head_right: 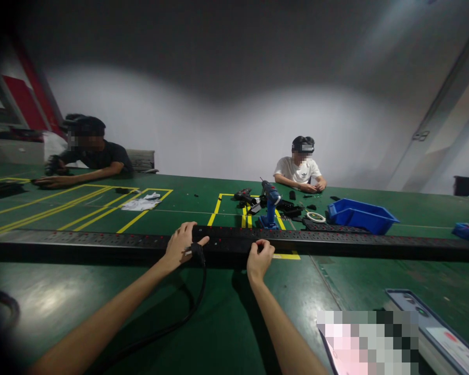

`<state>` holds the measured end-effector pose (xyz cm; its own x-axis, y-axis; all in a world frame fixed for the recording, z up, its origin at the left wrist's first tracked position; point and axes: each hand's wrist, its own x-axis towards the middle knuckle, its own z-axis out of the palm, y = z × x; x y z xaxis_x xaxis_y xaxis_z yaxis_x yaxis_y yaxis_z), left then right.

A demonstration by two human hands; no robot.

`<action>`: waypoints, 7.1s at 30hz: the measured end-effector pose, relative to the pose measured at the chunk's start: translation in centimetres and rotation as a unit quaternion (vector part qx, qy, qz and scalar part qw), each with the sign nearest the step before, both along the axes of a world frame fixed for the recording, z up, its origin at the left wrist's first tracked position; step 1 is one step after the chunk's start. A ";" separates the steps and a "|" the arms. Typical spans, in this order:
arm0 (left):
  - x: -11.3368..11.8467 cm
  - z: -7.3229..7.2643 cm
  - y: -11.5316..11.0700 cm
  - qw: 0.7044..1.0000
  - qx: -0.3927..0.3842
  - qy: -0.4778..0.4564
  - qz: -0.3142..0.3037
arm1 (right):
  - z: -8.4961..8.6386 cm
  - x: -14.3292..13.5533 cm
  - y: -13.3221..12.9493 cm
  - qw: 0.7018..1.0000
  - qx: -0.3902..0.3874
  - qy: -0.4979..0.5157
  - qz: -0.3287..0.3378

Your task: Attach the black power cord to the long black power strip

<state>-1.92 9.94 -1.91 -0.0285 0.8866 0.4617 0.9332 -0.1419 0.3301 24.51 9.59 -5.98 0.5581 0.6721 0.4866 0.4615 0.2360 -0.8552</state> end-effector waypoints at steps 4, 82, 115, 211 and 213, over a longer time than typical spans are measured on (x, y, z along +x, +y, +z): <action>0.0 0.2 0.0 1.000 -0.004 -0.001 -0.002 | 0.1 -0.1 -0.2 1.000 -0.004 -0.014 0.001; -3.4 2.7 0.5 0.998 -0.036 -0.018 -0.039 | 1.0 -1.3 -0.8 0.989 0.002 -0.077 0.129; 2.2 3.5 -2.6 0.965 -0.013 -0.092 -0.244 | 0.0 -0.8 0.7 0.991 -0.009 0.001 0.137; 5.9 4.8 6.0 0.976 -0.135 -0.008 -0.173 | 2.5 -7.3 -5.4 0.866 0.108 -0.383 0.302; 7.0 4.4 6.9 0.976 -0.153 0.008 -0.152 | 2.4 -7.3 -5.4 0.866 0.112 -0.380 0.306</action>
<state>5.12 16.81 2.45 0.2621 0.9497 0.1713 0.8689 -0.3095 0.3863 17.26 4.18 -3.56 -0.4070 0.5698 0.7139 0.6009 0.7556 -0.2606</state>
